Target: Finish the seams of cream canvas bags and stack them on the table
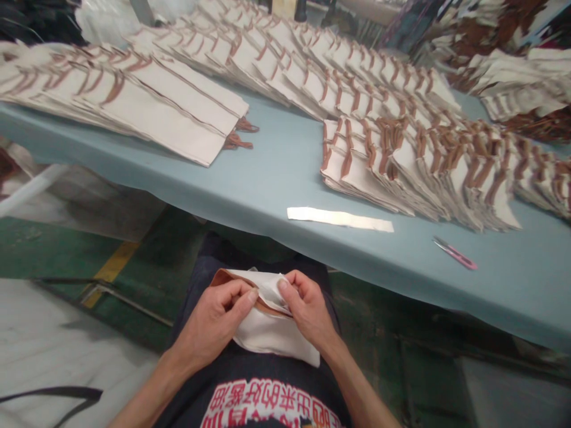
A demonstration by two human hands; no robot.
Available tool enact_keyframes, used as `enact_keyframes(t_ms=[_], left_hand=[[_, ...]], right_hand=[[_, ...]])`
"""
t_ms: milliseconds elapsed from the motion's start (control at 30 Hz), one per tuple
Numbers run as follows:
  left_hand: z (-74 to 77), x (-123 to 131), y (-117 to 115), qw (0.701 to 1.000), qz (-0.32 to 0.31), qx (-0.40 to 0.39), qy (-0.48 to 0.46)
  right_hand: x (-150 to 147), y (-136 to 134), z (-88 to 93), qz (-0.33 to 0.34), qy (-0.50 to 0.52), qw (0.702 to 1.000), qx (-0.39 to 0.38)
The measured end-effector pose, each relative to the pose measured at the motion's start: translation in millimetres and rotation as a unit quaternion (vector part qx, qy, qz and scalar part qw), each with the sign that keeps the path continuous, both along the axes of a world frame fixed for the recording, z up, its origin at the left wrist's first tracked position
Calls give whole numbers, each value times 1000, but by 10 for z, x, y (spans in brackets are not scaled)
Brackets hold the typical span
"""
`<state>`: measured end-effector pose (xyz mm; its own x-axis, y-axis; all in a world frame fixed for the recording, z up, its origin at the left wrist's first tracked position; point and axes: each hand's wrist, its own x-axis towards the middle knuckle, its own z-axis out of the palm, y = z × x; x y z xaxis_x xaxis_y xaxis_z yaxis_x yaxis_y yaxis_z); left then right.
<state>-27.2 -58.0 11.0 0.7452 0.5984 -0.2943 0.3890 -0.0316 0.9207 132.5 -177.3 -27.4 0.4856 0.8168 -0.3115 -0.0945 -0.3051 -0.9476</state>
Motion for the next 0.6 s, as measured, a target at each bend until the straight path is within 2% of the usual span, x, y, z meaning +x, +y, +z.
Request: enact_keyframes(t_ms=[167, 300, 433, 600], left_hand=[[56, -1, 45, 999, -29, -40, -19], [33, 16, 73, 995, -46, -79, -28], [-24, -2, 73, 987, -43, -152, -27], [-18, -1, 59, 980, -41, -191, -40]], right_hand=[[82, -23, 134, 2, -27, 1000, -9], [61, -90, 413, 40, -82, 995, -33], [-72, -136, 640, 94, -115, 986, -70], [-161, -115, 699, 84, -167, 979, -81]])
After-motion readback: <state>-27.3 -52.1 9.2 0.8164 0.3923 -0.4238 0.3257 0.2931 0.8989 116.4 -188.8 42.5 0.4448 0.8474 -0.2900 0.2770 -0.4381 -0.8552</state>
